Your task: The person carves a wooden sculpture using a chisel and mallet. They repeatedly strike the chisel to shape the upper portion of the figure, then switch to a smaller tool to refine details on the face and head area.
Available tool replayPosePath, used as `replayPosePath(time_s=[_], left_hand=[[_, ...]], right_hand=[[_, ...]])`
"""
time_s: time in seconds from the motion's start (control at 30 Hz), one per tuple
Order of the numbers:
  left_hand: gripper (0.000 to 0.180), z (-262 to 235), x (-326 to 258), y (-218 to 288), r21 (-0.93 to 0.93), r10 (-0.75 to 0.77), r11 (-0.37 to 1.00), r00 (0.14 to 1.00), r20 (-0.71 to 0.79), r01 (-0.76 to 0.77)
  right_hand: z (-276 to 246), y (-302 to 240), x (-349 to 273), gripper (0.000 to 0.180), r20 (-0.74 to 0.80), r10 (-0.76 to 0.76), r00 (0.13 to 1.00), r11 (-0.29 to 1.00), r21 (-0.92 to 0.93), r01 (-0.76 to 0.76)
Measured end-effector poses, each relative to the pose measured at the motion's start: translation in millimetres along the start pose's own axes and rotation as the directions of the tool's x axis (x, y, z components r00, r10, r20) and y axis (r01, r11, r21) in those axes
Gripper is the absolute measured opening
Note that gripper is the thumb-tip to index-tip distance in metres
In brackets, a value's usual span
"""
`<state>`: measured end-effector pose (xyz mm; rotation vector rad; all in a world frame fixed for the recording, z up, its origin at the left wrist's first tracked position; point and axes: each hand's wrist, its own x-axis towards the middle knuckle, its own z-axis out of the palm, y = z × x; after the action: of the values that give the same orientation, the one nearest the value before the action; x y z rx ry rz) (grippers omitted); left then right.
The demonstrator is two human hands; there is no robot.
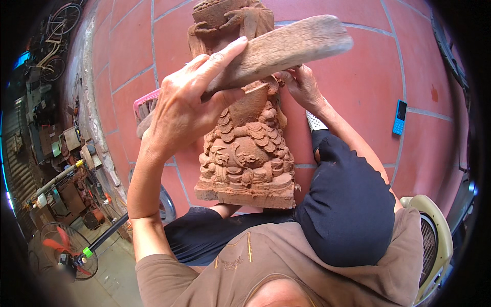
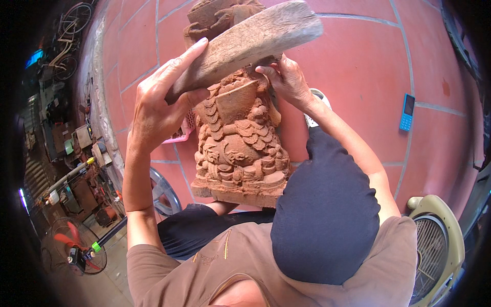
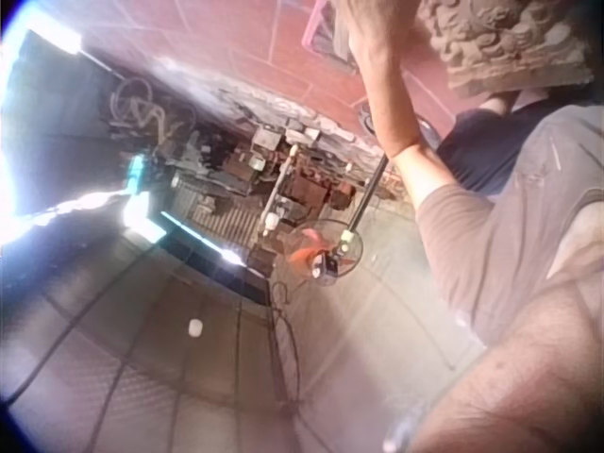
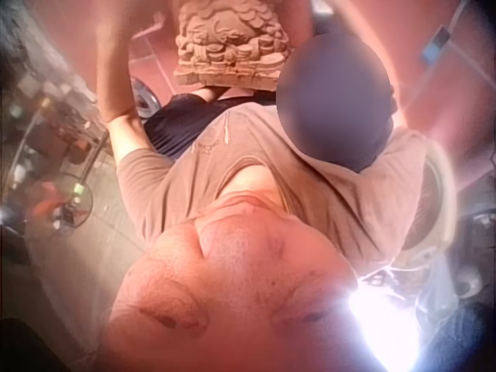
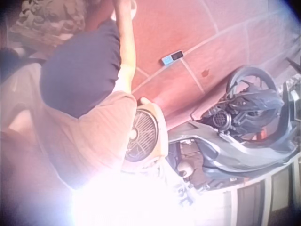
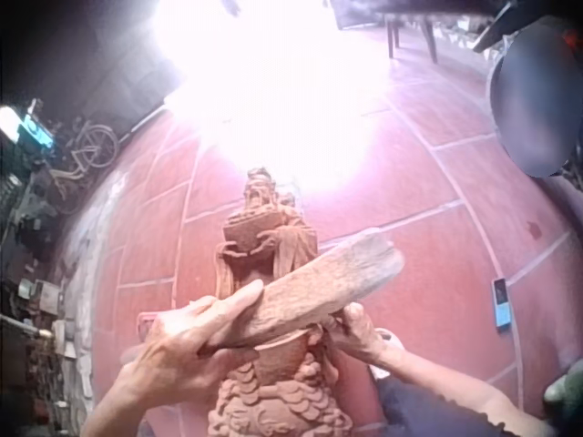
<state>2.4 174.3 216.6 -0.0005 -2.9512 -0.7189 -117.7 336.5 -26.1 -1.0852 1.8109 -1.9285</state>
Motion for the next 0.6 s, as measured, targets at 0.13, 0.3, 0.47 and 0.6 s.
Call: replayPosePath(time_s=[0.13, 0.3, 0.47, 0.6], left_hand=[[0.071, 3.1, 2.1, 0.1, 0.157, -0.227, 0.969, 0.935, 0.272, 0.189], [0.07, 3.8, -6.0, -12.4, 0.201, -0.104, 0.976, 0.992, 0.073, 0.087], [0.07, 3.1, -24.9, -23.0, -0.114, -0.285, 0.954, 0.957, -0.058, 0.277], [0.068, 10.9, -58.7, -41.0, -0.416, -0.533, 0.765, 0.846, 0.019, 0.492]], right_hand=[[-5.2, 4.1, -2.3, 0.028, 0.019, -0.089, 0.996, 0.983, -0.163, 0.091], [-7.7, 3.1, -9.1, 0.024, 0.029, 0.176, 0.984, 0.934, 0.312, -0.176], [-14.4, -9.7, -6.8, 0.025, 0.025, 0.166, 0.986, 0.903, 0.397, -0.162], [-16.6, -16.6, 6.7, 0.03, 0.145, 0.025, 0.989, 0.973, 0.221, -0.057]])
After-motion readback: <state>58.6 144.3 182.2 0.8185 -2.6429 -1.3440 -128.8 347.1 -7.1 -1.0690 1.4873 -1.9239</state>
